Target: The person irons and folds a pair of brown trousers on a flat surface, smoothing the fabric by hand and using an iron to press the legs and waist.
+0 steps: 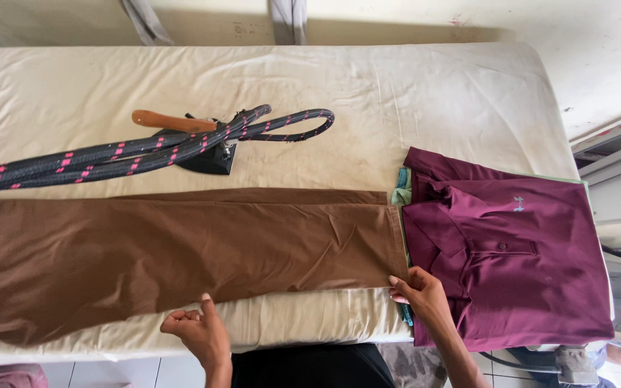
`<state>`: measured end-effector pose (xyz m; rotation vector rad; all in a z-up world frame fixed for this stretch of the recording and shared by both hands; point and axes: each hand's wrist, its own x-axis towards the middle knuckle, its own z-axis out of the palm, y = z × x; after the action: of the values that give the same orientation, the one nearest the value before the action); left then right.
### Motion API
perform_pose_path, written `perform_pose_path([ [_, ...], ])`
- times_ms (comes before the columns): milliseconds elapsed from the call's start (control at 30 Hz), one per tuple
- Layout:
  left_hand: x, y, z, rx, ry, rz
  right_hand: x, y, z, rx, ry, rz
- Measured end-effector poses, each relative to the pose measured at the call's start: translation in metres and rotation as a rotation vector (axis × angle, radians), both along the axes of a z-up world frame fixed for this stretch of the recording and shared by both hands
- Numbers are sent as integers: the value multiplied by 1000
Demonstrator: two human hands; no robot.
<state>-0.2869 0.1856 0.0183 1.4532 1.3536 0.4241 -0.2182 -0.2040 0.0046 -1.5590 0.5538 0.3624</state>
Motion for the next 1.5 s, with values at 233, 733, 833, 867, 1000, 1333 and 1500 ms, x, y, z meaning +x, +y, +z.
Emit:
perform_pose_path([
  [233, 90, -65, 12, 470, -181, -1096, -6, -9, -25, -2, 13, 22],
  [733, 44, -74, -34, 1435, -213, -1661, 9, 13, 48, -483, 150, 222],
  [833, 36, -68, -36, 1462, -210, -1644, 14, 16, 54, -624, 192, 339],
  [867, 36, -68, -35, 1454, -216, -1644, 16, 14, 51, -682, 220, 383],
  [1000, 36, -47, -22, 1435, -191, -1632, 19, -5, 29, -930, 146, 549],
  [1333, -23, 107, -33, 1451, 154, -1245, 8, -5, 2, -1044, -940, 917],
  [1500, -31, 141, -28, 1475, 231, -1294, 11, -18, 5, -953, -1190, 941],
])
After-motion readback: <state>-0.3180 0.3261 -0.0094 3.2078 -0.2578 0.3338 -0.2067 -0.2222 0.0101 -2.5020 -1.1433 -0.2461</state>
